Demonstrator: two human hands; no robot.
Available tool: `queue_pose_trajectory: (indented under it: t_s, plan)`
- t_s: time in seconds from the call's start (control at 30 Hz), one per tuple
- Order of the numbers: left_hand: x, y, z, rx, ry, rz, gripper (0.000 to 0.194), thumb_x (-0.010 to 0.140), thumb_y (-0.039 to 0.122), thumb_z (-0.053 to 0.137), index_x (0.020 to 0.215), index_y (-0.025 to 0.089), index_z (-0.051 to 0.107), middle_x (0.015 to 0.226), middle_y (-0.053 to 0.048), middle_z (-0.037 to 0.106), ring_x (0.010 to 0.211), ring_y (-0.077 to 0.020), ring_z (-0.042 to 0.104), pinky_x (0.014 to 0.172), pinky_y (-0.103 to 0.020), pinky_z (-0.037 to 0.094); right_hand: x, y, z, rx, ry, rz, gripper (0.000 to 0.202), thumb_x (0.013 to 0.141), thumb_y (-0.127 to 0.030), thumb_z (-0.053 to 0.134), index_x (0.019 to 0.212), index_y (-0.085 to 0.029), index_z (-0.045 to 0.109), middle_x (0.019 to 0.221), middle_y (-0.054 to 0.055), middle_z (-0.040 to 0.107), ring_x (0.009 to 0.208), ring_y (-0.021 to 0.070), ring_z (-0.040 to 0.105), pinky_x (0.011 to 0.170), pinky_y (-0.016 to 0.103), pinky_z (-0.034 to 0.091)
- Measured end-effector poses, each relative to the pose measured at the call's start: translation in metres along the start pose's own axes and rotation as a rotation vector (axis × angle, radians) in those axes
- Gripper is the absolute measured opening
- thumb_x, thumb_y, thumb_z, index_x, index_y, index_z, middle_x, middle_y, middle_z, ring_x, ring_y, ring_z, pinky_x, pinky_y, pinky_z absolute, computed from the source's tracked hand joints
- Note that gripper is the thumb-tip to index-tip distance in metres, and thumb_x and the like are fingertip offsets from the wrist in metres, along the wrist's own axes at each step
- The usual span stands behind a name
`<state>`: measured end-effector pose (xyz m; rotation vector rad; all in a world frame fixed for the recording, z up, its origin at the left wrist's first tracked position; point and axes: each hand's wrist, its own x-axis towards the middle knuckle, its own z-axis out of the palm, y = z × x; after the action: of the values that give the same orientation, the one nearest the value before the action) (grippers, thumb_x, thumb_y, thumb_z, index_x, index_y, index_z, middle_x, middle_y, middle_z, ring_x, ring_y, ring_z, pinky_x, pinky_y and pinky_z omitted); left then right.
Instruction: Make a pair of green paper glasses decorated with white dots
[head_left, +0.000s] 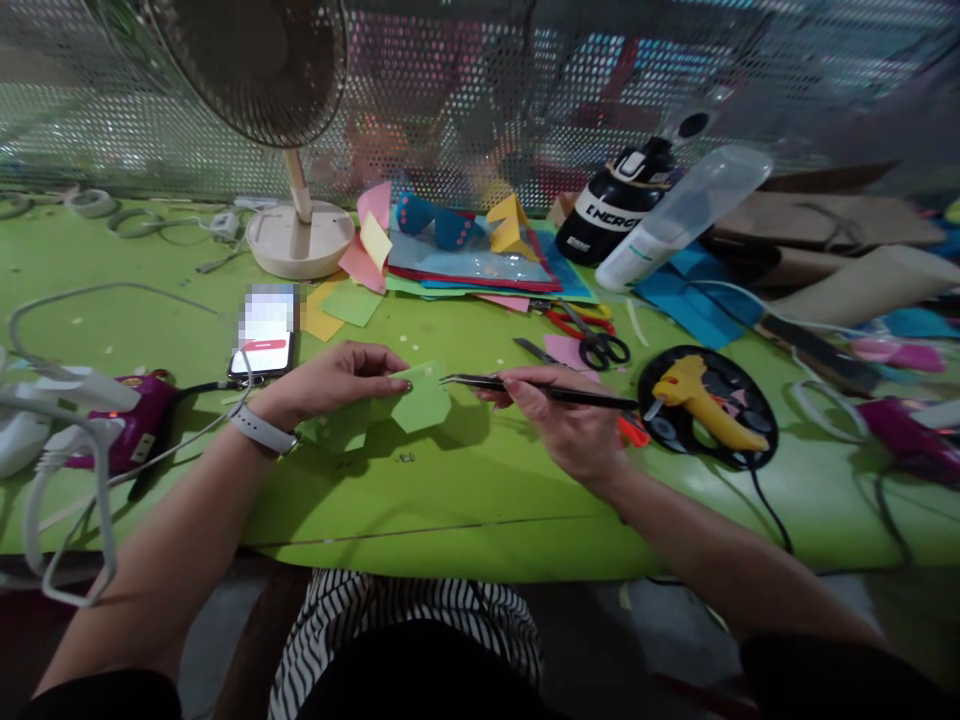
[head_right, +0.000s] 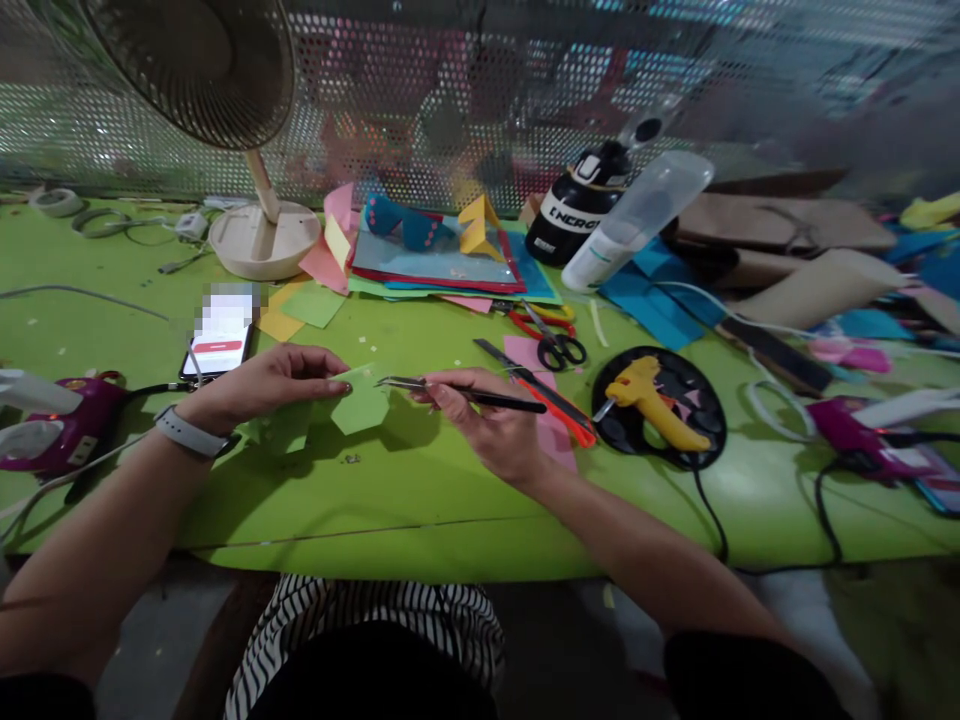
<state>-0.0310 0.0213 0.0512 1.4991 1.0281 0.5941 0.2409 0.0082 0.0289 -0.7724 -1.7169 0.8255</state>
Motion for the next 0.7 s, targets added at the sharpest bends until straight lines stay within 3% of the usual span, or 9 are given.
queue_pose_trajectory:
  t_s: [0.27, 0.7]
  plan:
    - [0.0005, 0.0005, 0.003, -0.002, -0.001, -0.015, 0.027, 0.079, 0.038, 0.073, 0.094, 0.015, 0.07, 0.088, -0.003, 0.071, 0.076, -0.0111, 0.061, 0.071, -0.024, 0.049, -0.0012, 0.0025, -0.0006, 0.028, -0.01, 0.039, 0.013, 0.088, -0.031, 0.067, 0.095, -0.021, 0.071, 0.084, 0.004, 0.077, 0.072, 0.0172, 0.073, 0.064, 0.031, 0.061]
    - [0.0012, -0.0014, 0.004, -0.003, -0.016, -0.003, 0.025, 0.08, 0.037, 0.072, 0.095, 0.016, 0.07, 0.086, -0.002, 0.069, 0.074, -0.0102, 0.059, 0.07, -0.024, 0.048, -0.0004, 0.0026, 0.0008, 0.097, -0.001, 0.042, 0.011, 0.088, -0.023, 0.067, 0.097, -0.022, 0.071, 0.084, 0.002, 0.077, 0.071, 0.0152, 0.073, 0.064, 0.028, 0.061]
